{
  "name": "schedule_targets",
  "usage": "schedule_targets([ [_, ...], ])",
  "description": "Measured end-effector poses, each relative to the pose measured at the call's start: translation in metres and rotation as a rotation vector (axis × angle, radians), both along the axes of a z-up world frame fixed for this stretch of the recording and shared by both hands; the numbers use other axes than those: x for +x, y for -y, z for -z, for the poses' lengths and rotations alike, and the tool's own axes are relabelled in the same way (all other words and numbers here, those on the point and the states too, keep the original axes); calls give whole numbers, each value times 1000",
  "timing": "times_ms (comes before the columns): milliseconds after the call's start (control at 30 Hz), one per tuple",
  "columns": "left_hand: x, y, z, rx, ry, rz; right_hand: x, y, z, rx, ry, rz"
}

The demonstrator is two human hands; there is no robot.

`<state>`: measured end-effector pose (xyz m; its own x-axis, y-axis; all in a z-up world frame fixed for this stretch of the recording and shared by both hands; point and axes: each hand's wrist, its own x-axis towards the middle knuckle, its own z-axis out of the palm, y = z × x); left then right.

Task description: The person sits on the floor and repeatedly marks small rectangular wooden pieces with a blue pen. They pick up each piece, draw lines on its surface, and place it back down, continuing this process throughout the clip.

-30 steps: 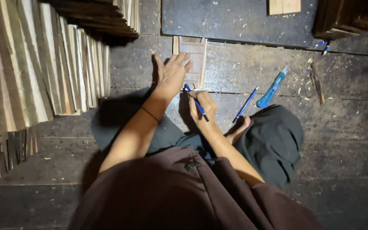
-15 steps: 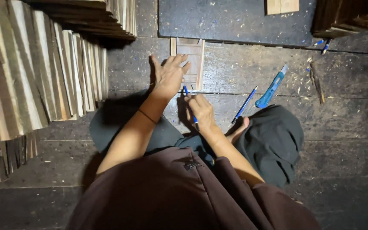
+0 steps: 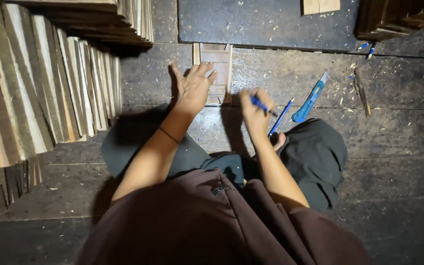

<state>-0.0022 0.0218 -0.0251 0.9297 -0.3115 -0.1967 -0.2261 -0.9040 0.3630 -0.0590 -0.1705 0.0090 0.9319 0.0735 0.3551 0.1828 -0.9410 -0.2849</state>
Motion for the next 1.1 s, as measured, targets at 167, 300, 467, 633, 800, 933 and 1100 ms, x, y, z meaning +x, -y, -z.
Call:
schedule_targets([
  [167,6,1,-3,24,-71,23,69,-17,22,943,23,274],
  [300,10,0,6,22,-92,12,98,-22,38,956,68,252],
  [467,9,-4,29,62,8,51,85,11,61,689,-374,465],
  [633,14,0,30,54,0,81,-26,26,35,764,-521,188],
  [800,16,0,-35,-282,-82,-112,-49,13,-20,846,-482,167],
  [933,59,11,16,30,210,58,-40,-9,-23,716,-241,-186],
  [1100,124,17,61,64,139,184,-26,-47,-5,606,-123,-402],
])
